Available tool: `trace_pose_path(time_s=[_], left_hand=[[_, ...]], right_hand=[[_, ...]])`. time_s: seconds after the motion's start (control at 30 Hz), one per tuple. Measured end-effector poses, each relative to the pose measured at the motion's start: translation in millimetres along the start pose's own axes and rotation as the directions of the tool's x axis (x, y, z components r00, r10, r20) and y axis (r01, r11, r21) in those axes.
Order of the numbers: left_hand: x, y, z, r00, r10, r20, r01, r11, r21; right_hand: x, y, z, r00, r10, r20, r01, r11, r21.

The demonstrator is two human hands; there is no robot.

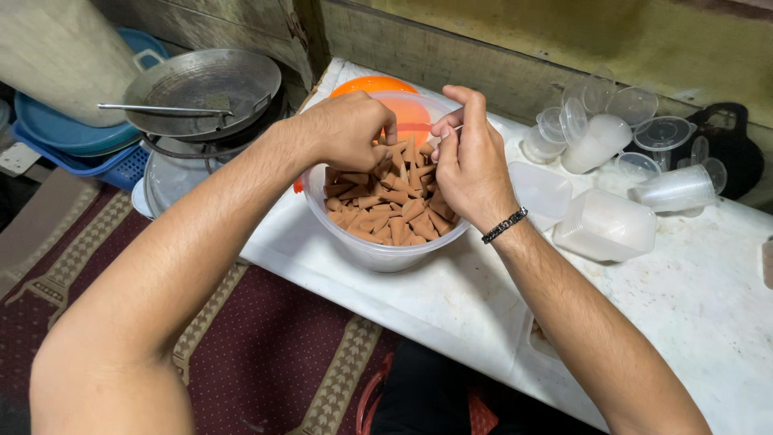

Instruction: The person places incense cones into small plastic containers by hand, picking them from a larger tub and arranging them inside before setting the containers aside on a table.

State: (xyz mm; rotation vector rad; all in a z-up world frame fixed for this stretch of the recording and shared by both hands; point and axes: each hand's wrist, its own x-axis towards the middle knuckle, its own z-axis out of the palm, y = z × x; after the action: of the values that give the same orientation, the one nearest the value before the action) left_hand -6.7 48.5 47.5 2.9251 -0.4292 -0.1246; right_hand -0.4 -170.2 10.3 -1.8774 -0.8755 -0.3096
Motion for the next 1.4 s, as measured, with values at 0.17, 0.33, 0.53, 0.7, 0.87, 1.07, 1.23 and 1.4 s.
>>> trace_pose_path(time_s=[0.17,0.33,0.53,0.7,0.87,1.07,1.23,1.4], left_hand=[[-15,20,-15,1.0,-0.013,0.017,0.015,0.994,-0.113],[-26,54,-23,0.999,0.047,0.012,-0.045,0.988,-0.147],[-38,117,-31,0.961,0.265,-0.08,-0.268,0.963,-0.028],[-35,185,1,0.768,0.54,-0.344,-0.621,0.758,-0.196],[-16,239,102,0.753,0.472,-0.459,-0.655,0.61,-0.446],[3,277,195,0.793,0.339,-0.507,-0.607,0.368,-0.704],[3,283,209,0.81,0.289,-0.51,-0.578,0.244,-0.779],[-1,274,211,0.836,0.258,-0.485,-0.539,0.216,-0.814]], right_hand=[[-2,-1,0,0.998,-0.006,-0.057,0.015,0.987,0.16],[-27,3,-15,0.98,0.015,-0.198,0.057,0.933,0.355],[-93,5,-60,0.952,-0.033,-0.303,0.132,0.941,0.313],[-164,10,-110,0.923,0.084,-0.377,0.021,0.964,0.265],[-249,24,-147,0.893,0.197,-0.404,-0.115,0.969,0.219],[-289,24,-170,0.892,0.224,-0.393,-0.236,0.972,0.019],[-288,18,-180,0.918,0.186,-0.351,-0.221,0.973,-0.063],[-275,12,-180,0.95,0.188,-0.251,-0.223,0.968,-0.119]])
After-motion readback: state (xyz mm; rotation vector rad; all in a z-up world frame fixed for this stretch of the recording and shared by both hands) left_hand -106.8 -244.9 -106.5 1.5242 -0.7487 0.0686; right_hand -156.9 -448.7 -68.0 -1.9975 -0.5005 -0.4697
